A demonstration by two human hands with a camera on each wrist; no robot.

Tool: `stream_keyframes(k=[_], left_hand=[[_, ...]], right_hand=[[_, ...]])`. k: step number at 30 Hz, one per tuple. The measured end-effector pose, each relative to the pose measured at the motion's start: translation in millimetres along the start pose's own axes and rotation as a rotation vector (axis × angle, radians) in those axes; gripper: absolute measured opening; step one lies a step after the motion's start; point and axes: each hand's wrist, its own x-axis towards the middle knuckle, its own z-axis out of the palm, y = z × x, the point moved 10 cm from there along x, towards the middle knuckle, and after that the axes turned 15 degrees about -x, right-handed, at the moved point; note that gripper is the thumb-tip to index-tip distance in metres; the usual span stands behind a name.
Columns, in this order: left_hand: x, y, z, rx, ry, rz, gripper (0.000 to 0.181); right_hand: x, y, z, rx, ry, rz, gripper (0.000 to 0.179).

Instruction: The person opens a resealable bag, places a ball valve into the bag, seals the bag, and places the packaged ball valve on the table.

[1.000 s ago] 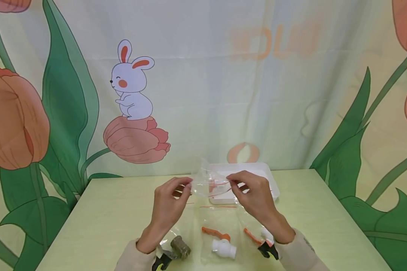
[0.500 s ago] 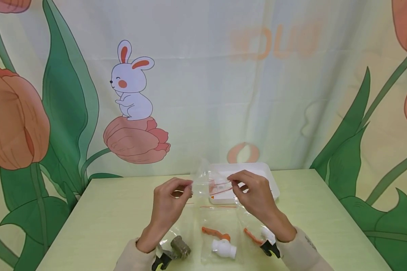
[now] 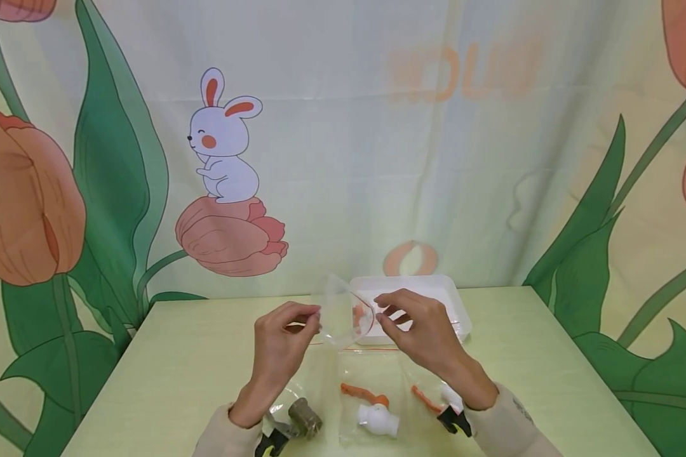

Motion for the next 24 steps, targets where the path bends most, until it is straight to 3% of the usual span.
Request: stream_keyframes(k=[2,6,9,14,24], left_hand=[[0.6,3.8,-1.8,0.015,0.01,0.001,0.012],[0.2,-3.0,-7.5,0.022,0.015,0.01,0.014],[-1.2,-13.2,-12.1,0.013,0.017,0.011,0.016],[-2.0,-14.4,-17.9,0.022,0.023,0.015,0.017],[-4.7,-18.1,-23.7,0.038,0.018,-0.002,0.016]], right_hand=[[1.7,-0.3,-2.4,0.002,-0.004,0.002,0.019],[5.4,5.1,-1.9,-0.026,-0.061,0.021,0.025],[6.4,12.7,6.1,-0.093,-0.173,0.044,0.037],[5.1,22.5,21.6,-0.228,-0.36,0.046,0.056],[1.3,33.5,49.8,-0.268,-0.595,0.019,0.069]])
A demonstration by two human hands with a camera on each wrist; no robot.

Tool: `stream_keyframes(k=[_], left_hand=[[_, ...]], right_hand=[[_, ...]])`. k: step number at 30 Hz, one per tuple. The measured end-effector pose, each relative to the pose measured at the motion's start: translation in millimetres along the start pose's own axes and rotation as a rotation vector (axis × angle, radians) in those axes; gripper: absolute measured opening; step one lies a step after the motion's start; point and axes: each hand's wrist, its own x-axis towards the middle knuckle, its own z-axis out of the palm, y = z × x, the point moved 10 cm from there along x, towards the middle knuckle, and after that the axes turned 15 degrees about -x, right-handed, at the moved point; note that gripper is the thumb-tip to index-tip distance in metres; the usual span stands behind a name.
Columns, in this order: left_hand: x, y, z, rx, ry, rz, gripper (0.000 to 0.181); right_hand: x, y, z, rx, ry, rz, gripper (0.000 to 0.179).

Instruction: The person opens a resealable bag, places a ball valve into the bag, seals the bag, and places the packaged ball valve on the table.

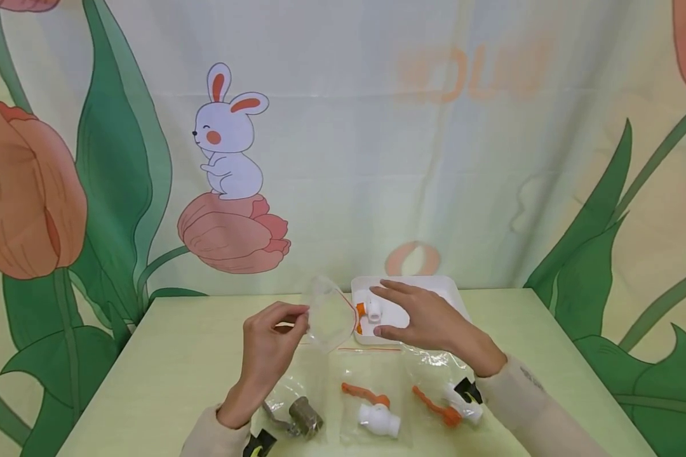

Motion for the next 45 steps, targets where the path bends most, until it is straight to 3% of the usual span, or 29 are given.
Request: stream_keyframes(k=[5,13,28,45], left_hand=[[-2.5,-4.6,-2.2,0.021,-0.007,-0.01,0.015],[-5.2,-10.7,-5.9,0.042,-0.009,-0.038,0.013],[-9.0,-14.7,-8.5,0.027,-0.01,-0.057,0.012],[-10.9,-19.2,-8.3,0.033,-0.008,-0.09,0.01]], right_hand=[[8.3,5.5,17.7,-0.009,-0.105,0.009,0.075],[24.4,8.4,43.0,-0.103,-0.124,-0.044,0.077],[53.7,28.5,112.8,-0.117,-0.293,0.074,0.081],[72.5,25.0,154.1,-0.052,-0.357,0.154,0.079]])
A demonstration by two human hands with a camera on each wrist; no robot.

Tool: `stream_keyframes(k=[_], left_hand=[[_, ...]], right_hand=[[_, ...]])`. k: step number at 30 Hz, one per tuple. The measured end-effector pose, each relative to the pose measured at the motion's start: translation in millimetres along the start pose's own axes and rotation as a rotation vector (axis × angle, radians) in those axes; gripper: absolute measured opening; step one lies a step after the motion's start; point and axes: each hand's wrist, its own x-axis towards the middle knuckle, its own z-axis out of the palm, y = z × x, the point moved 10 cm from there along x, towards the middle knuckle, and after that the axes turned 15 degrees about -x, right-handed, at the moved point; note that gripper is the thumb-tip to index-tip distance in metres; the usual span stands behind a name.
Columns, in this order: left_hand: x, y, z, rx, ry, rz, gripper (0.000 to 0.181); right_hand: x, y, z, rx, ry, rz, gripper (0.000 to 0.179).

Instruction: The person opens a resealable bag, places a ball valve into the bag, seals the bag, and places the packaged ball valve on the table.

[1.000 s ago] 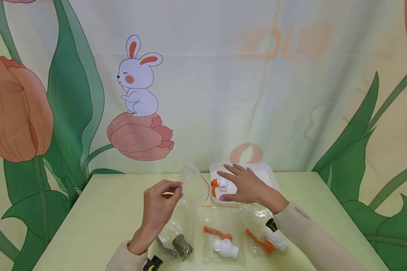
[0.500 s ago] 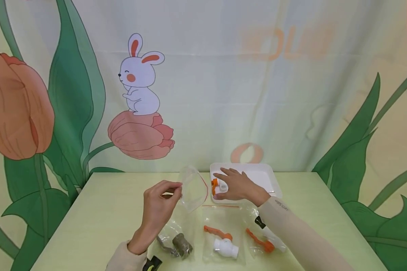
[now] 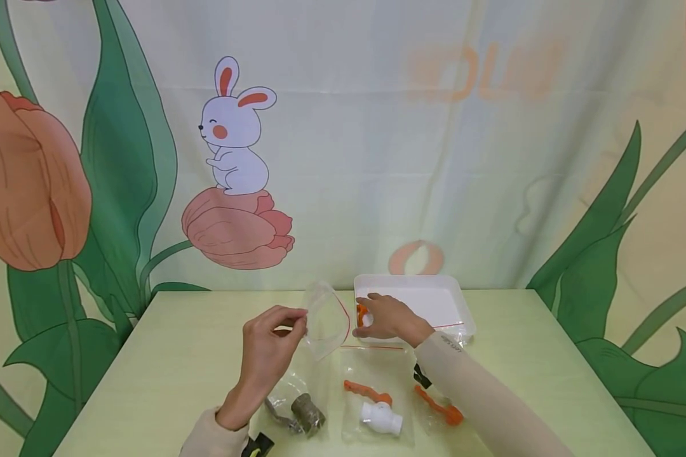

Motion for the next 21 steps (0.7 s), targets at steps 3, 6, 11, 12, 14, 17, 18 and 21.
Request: stream_keyframes(k=[3,6,11,12,14,17,18,21], left_hand=[[-0.4,-1.1,-0.4,0.004,0.0,-0.006,0.01],[-0.8,-1.8,-0.9,0.002,0.002,-0.008,0.009],[-1.9,-3.3,-1.2,-0.004,0.001,-0.015,0.01],[-2.2,-3.6,-1.2,-0.004,0.001,-0.017,0.01],[-2.6,-4.0,-1.1,-0.006,0.001,-0.016,0.011],[-2.9,-4.1,-1.0,-0.01,0.001,-0.015,0.011],[-3.0,-4.3,-0.9,-0.011,0.0,-0.016,0.011],[-3.7,-5.1,-0.9,-0.013,0.0,-0.022,0.011]], right_hand=[[2.3,-2.2,1.7,0.003,0.01,0.012,0.076],[5.3,-2.7,2.7,0.004,0.034,0.023,0.07],[10.0,-3.0,4.7,0.061,0.07,0.022,0.05],[10.8,-3.1,5.4,0.075,0.072,0.02,0.046],[12.2,-3.4,6.2,0.094,0.08,0.013,0.036],[14.4,-2.7,9.4,0.121,0.074,0.019,0.027],[15.4,-2.2,10.9,0.131,0.072,0.023,0.025],[17.8,-1.1,17.5,0.177,0.054,0.043,0.023]])
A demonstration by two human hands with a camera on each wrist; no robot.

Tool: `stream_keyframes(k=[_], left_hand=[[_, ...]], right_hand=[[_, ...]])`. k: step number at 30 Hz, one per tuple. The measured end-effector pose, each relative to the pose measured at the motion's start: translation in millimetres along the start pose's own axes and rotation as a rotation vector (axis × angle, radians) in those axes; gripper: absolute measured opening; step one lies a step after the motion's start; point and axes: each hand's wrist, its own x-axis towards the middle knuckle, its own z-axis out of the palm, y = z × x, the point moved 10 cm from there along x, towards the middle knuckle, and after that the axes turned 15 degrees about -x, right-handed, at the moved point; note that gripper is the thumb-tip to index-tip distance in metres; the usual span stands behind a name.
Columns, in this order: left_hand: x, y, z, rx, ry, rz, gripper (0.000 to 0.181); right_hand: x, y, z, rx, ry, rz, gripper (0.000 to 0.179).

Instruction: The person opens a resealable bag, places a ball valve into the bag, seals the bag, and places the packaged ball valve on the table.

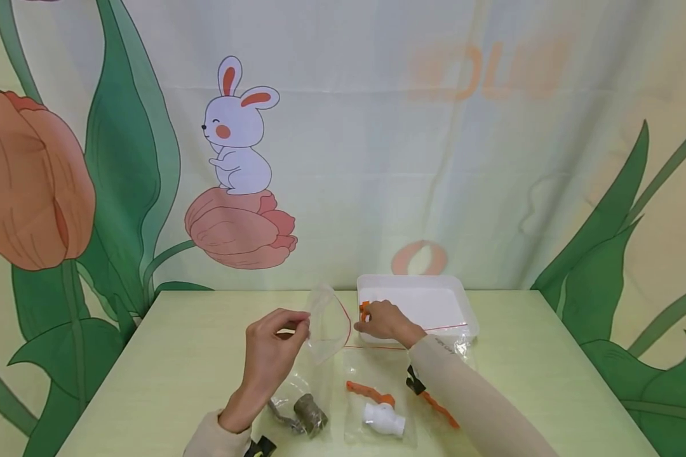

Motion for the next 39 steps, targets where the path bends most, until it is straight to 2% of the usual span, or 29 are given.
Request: stream_keyframes(k=[6,11,19,28,39], left_hand=[[-1.7,-1.7,-0.1,-0.004,0.004,0.002,0.013],[-1.5,-2.6,-0.2,-0.013,0.006,0.011,0.014],[-1.6,-5.5,-0.4,-0.02,0.008,-0.009,0.014],[-2.5,-7.6,-1.2,-0.026,0.014,-0.022,0.017],[-3.0,-10.3,-1.8,-0.017,0.014,-0.032,0.015]], right_hand=[[2.6,4.3,12.5,0.069,-0.016,0.018,0.025],[5.0,7.1,15.1,0.119,-0.005,0.023,0.025],[12.0,6.8,16.3,0.125,0.014,0.002,0.015],[15.4,9.3,15.6,0.144,0.052,0.026,0.02],[9.0,15.1,15.1,0.285,0.005,0.153,0.028]])
